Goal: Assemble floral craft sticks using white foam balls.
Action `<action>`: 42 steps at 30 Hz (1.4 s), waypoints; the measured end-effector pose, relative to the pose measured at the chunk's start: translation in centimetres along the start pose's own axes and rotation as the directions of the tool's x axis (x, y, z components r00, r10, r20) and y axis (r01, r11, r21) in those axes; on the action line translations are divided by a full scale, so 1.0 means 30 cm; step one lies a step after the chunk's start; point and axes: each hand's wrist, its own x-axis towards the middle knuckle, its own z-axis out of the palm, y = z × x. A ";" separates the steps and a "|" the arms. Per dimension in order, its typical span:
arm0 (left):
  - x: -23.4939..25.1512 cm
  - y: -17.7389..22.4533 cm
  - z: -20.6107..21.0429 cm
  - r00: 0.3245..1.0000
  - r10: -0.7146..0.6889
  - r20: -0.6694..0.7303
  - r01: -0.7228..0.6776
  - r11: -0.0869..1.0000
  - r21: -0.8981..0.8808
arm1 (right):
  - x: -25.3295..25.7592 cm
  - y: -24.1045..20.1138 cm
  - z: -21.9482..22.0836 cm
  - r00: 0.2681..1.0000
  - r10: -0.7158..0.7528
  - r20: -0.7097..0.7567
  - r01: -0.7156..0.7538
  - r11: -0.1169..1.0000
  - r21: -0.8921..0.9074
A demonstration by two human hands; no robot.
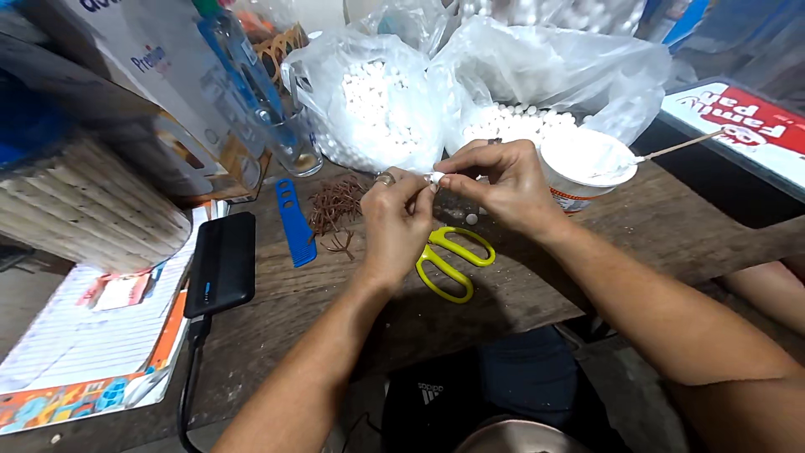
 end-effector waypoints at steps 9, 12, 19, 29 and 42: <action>0.001 -0.009 0.005 0.987 -0.159 0.012 0.159 0.976 -0.151 | 0.016 0.000 -0.015 0.999 0.036 0.000 -0.036 0.999 0.000; 0.000 -0.008 0.005 0.985 -0.173 0.016 0.173 0.971 -0.168 | 0.015 -0.001 -0.014 1.000 0.009 0.023 -0.008 0.999 -0.053; -0.005 -0.008 0.019 0.995 -0.090 -0.031 0.086 0.991 -0.106 | 0.007 -0.001 -0.008 0.995 -0.093 0.027 0.096 0.988 -0.123; -0.002 -0.011 0.013 0.995 -0.091 -0.044 0.084 0.988 -0.133 | 0.016 -0.016 -0.024 0.990 -0.135 0.047 0.142 0.969 -0.201; 0.042 0.006 0.004 0.839 -0.543 0.013 0.425 0.641 -0.638 | 0.083 0.013 -0.046 0.776 0.622 0.103 -0.228 0.429 -0.874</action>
